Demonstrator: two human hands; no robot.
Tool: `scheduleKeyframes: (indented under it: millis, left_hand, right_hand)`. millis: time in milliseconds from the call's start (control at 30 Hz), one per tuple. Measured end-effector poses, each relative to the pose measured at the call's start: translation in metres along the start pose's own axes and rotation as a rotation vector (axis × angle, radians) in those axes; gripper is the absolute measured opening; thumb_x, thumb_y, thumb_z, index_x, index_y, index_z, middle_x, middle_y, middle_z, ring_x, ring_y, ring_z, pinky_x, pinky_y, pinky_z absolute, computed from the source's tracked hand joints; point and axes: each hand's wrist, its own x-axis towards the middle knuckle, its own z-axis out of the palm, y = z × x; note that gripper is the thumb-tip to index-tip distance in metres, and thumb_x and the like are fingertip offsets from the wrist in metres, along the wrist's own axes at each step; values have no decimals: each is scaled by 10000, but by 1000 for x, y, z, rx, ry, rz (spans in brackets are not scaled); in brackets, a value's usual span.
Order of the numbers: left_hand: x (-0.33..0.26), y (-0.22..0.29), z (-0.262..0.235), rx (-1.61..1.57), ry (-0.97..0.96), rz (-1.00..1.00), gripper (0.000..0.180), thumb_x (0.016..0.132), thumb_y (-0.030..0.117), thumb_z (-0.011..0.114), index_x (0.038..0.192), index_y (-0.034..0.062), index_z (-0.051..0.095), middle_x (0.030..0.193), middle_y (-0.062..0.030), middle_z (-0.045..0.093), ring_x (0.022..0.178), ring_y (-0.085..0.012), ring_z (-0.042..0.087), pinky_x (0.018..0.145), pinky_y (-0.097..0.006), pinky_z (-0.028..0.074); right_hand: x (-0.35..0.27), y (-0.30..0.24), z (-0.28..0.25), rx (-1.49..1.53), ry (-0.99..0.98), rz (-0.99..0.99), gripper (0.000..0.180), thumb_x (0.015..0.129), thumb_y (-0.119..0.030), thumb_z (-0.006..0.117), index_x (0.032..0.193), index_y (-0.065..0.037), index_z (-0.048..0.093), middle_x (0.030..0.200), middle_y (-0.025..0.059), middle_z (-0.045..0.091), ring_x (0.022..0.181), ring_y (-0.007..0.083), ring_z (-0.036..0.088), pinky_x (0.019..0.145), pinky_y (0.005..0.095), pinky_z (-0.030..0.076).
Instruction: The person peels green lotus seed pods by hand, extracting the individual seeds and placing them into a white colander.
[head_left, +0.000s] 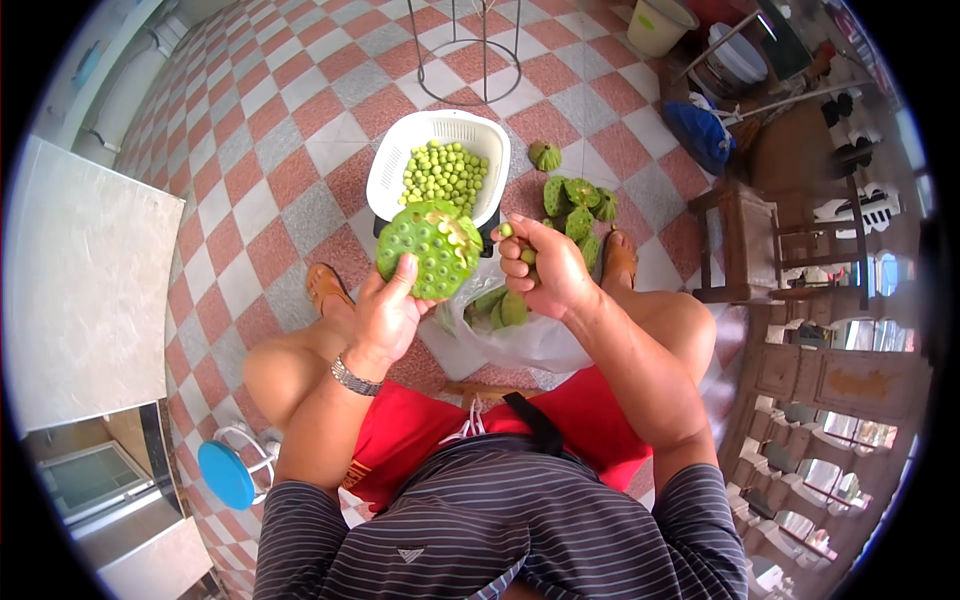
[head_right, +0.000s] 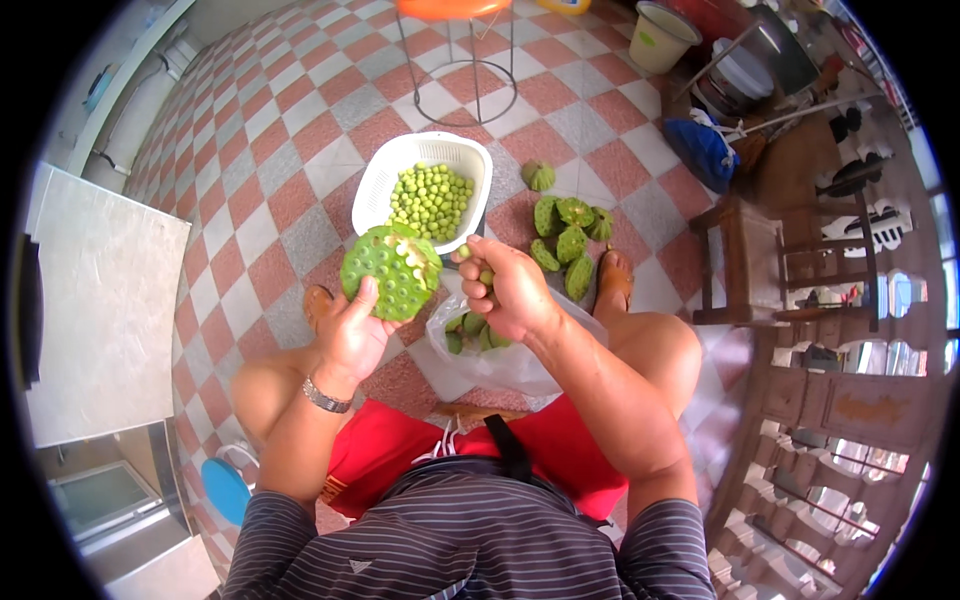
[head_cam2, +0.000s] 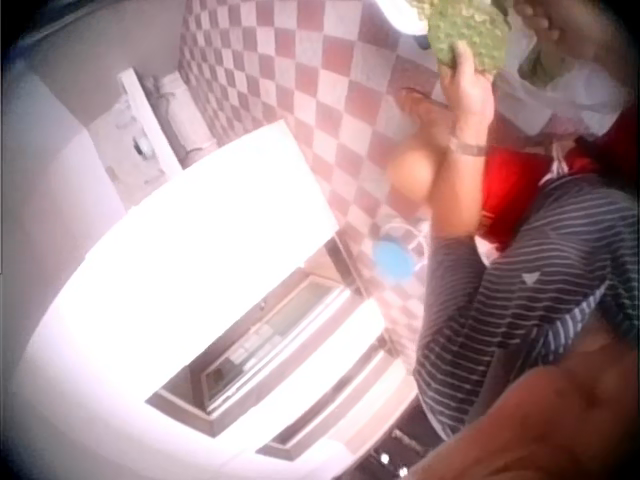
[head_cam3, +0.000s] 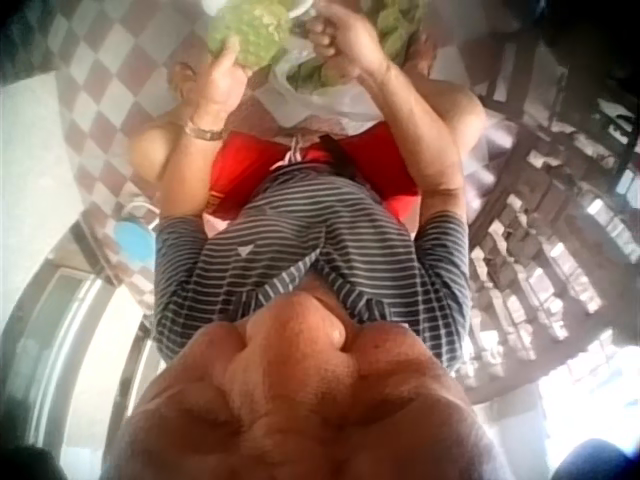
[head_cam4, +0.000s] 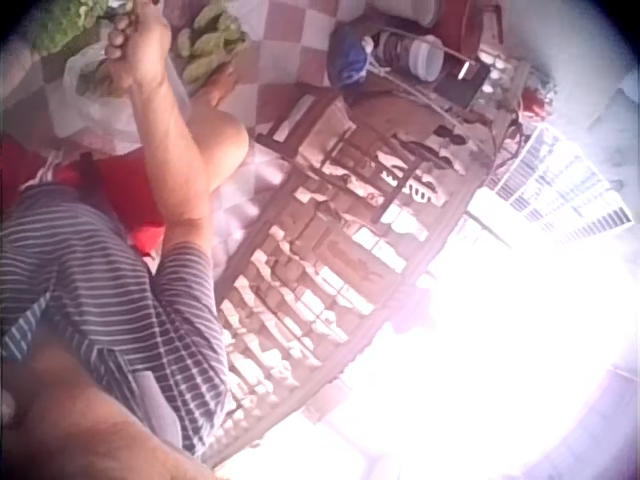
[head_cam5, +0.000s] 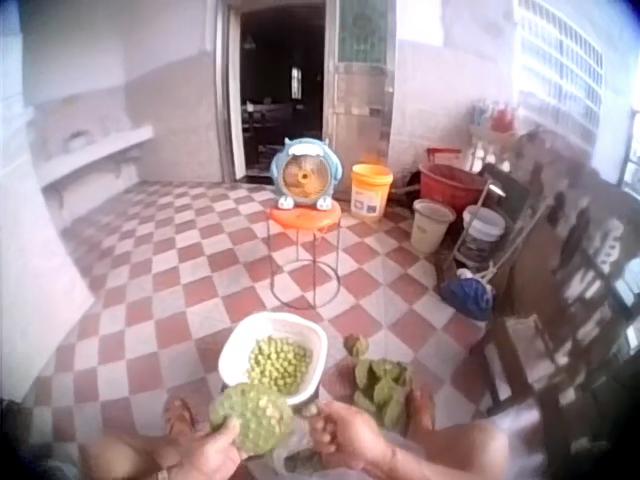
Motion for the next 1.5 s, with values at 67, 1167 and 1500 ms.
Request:
scheduleKeyframes:
  millis: [67,1167,1500]
  left_hand:
    - [1,12,2,14,31,76,416,1056,258,533,1407,54,446,1326,-125,602,1149,-251,647,914,-410,577]
    - [10,-5,-10,-59,62,37,425,1053,294,543,1394,55,462,1288,-103,611,1098,-214,647,874,-379,556]
    - [9,3,5,27,-31,-116,425,1044,195,547,1416,23,435,1329,-139,586,1197,-265,619,1009,-449,530]
  right_hand:
    - [9,3,-7,4,45,39,197,1025,-233,498,996,-50,566,779,-26,508,595,62,389,465,205,284]
    - [3,18,22,-767,-73,-201,320,1006,-266,624,1078,42,675,916,69,708,799,111,670,709,261,536]
    - [-11,0,13,-899,12,-133,272,935,-199,638,966,66,692,819,103,705,728,129,675,627,279,542]
